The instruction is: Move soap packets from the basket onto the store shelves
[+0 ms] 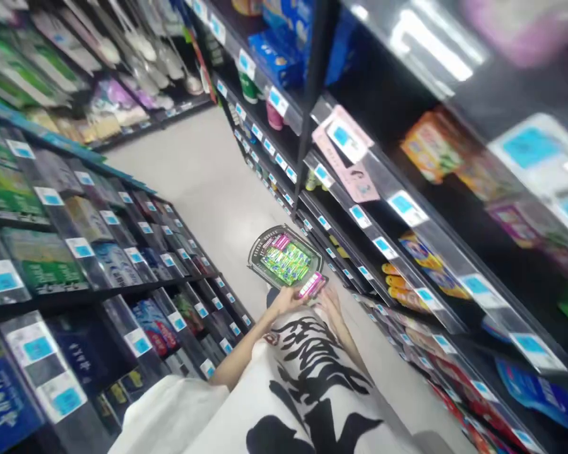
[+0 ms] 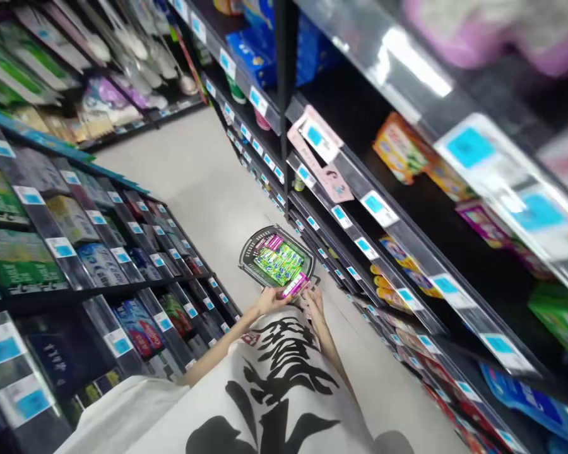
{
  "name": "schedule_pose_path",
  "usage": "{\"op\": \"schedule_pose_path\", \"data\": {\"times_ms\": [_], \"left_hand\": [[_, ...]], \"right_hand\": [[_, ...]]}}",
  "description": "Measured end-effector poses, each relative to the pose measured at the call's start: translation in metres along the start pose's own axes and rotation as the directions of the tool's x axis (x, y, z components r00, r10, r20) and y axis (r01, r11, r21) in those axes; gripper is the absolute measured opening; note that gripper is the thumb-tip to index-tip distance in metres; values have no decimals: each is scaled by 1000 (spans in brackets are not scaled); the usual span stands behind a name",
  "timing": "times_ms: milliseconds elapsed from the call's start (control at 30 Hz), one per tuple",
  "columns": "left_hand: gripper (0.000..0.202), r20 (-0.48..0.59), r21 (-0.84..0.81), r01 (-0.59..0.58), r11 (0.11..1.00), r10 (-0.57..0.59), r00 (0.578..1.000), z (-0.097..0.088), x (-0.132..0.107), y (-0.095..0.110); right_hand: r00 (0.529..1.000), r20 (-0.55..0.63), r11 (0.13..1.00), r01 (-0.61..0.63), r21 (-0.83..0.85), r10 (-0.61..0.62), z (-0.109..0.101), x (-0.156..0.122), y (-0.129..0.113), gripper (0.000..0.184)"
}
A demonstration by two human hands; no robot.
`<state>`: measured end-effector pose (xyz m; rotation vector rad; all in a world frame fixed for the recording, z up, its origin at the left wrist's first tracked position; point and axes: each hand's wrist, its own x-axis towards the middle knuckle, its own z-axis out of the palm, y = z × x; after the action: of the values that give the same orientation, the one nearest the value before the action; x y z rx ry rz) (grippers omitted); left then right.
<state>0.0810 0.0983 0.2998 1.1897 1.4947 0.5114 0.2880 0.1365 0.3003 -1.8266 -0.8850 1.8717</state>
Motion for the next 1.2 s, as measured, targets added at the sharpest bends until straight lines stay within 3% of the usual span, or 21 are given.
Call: {"op": "schedule_pose_path", "data": {"times_ms": [67, 133, 300, 400, 467, 533, 600, 667, 767, 900, 1033, 1200], "left_hand": [[42, -43, 101, -95, 990, 100, 994, 31, -11, 24], [41, -98, 188, -193, 963, 214, 972, 62, -22, 45], [42, -123, 260, -514, 817, 556, 822, 131, -47, 99], [45, -165, 203, -586, 784, 617, 769, 163, -60, 132], [51, -224, 141, -566, 812, 583, 781, 179, -66, 149], [59, -224, 33, -525, 851, 518, 826, 189, -67, 159], [65, -114, -106, -460, 881, 449, 886, 193, -63, 164], [72, 39, -204, -377, 904, 392, 919, 195, -57, 166], [76, 129, -224, -336, 915, 369, 920, 199, -52, 170], [65, 80, -173, -385, 907, 402, 912, 215, -55, 180], [63, -10, -172, -406, 898, 411, 912, 235, -61, 187], [68, 13, -183, -426, 886, 435, 900, 245, -64, 184]], "right_hand": [[998, 11, 982, 58, 181, -61, -14, -13, -4, 84], [992, -7, 921, 116, 371, -123, -37, -31, -6, 74], [971, -96, 705, 226, 672, -220, -105, -80, -1, 47], [956, -144, 571, 270, 775, -257, -138, -106, 5, 45], [948, -176, 523, 295, 799, -265, -156, -121, 8, 48], [931, -222, 504, 345, 792, -289, -171, -134, 11, 60], [906, -257, 502, 403, 766, -336, -183, -144, 12, 75], [880, -258, 500, 445, 743, -399, -191, -152, 12, 82], [848, -266, 452, 480, 752, -458, -197, -158, 9, 81], [857, -326, 365, 475, 801, -400, -203, -157, 9, 71], [876, -293, 308, 420, 854, -382, -214, -157, 9, 61], [881, -298, 256, 404, 878, -367, -223, -158, 6, 58]]}}
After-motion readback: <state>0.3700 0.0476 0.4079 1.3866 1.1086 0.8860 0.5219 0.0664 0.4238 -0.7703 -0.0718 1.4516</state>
